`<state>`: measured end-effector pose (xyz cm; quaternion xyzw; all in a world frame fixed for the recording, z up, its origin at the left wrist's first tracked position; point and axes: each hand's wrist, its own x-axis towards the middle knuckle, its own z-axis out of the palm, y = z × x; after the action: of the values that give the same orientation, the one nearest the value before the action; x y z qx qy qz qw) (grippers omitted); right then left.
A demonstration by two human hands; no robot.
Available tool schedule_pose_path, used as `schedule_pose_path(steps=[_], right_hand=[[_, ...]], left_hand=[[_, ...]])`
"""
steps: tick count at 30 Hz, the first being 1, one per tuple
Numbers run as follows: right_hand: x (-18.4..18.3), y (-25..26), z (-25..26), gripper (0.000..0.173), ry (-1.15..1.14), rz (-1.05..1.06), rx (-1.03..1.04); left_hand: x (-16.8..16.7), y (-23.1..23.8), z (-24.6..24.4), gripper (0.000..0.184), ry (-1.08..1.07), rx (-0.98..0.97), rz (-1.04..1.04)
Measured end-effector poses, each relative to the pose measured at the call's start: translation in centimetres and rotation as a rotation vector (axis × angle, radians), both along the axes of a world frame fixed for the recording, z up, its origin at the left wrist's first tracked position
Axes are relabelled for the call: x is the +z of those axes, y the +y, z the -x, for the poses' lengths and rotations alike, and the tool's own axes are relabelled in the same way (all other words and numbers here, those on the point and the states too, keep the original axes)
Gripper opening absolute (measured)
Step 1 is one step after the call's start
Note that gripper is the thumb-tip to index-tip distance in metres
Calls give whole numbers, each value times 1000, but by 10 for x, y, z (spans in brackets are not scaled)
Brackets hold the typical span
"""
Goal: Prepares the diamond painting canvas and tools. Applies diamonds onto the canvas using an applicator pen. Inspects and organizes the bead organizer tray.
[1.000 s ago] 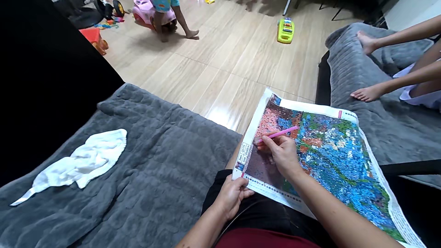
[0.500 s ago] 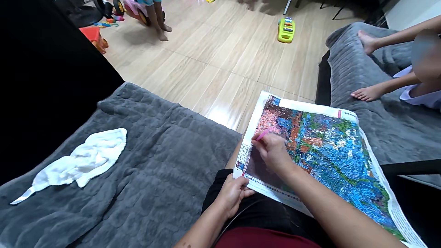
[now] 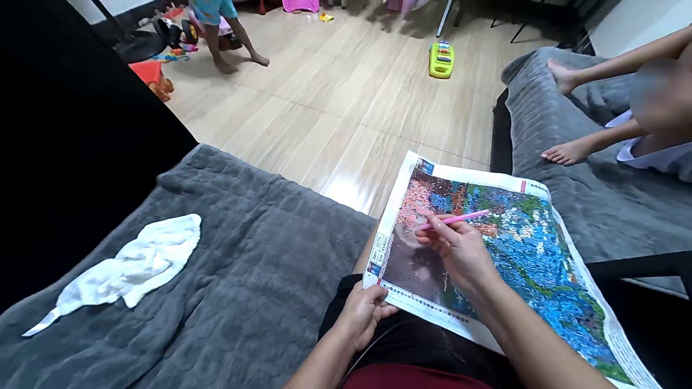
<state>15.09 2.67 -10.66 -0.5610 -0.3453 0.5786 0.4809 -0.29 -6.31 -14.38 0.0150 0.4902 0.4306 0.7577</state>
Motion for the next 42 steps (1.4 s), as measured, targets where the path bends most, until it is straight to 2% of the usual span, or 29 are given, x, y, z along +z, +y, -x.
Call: schedule_pose_path(steps=[4,11,16,23,25,30,42], right_hand=[[5,-6,-7,16,114,74,-75],[7,2,-22,12,136,89,-96],[0,0,-29,15,85,12,-5],[-22,-23,-32,12,-91,-216,110],[-26,-26,-32,11,-122,-254,118],[-42,-26,-31,10,-122,-296,97],[-57,-27,-25,11,-123,-346,146]], left_hand=[[0,1,-2,25,5,4,3],[-1,3,-3,24,-10,30,30],[-2,11,-6,24,-3,44,61],[1,34,-8,30,4,52,79],[1,45,-8,25,11,55,90],[1,61,-11,19,36,30,84],[-1,62,-18,25,200,-12,44]])
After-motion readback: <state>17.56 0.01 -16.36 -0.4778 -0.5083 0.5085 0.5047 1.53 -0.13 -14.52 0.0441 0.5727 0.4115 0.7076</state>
